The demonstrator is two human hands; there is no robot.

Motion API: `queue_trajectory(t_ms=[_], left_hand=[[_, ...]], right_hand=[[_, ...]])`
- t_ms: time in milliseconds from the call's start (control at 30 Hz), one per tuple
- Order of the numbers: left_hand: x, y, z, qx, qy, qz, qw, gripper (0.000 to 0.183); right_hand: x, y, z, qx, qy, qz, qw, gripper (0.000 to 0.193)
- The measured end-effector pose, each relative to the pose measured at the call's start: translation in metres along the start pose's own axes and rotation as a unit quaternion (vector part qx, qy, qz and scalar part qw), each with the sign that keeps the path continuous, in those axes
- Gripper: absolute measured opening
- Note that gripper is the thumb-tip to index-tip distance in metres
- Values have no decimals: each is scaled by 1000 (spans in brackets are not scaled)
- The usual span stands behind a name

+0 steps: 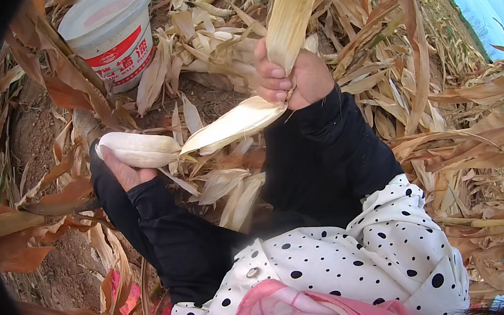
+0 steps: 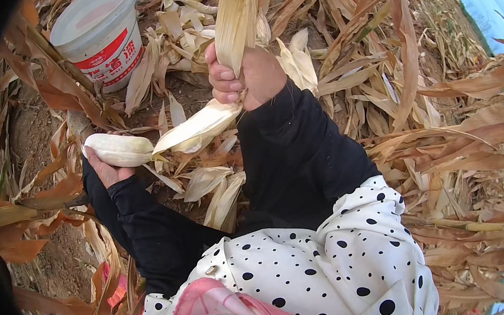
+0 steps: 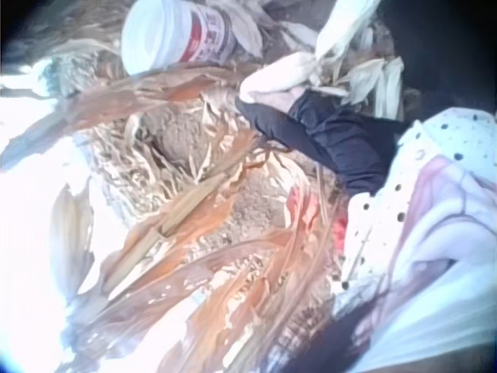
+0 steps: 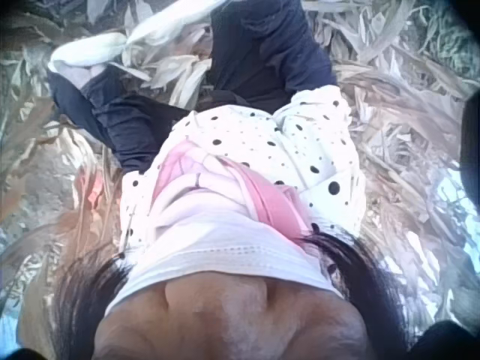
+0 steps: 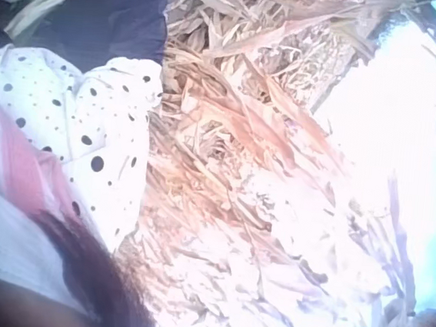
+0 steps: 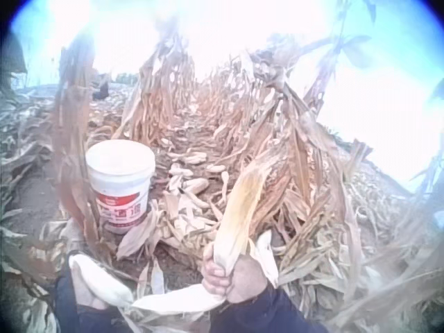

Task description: The person sits on the ground in a cornfield and shucks corn cobs by hand. They peel back the dry husks to reveal the kernels, discard the husks onto the ground, and place the shucked corn into a white bucket nearby.

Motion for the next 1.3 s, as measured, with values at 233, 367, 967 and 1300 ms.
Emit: queue_trajectory(t_ms=[233,367,967,1300], left_hand=[[-9,-19,-4,51,6,-3,999,60],[-13,-27,-8,63,5,-16,998,61],[-47,-50,-33,-3,49,-119,992,57],[-55,-67,-45,32,-8,-157,987,38]], right_hand=[[-80,142,-108,-289,271,319,861,19],[-133,264,-94,-701,182,483,492,41],[-79,191,-64,-505,120,278,808,33],[53,-2,148,-322,-109,-190,921,66]])
Point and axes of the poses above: each hand's wrist, its own x-axis towards the middle knuckle, its own y-axis out of the back of the hand, z = x × y, the point moved 3 cm from there along x, towards the middle knuckle, and after that the axes turned 5 degrees about -x, right-handed, at the moved point
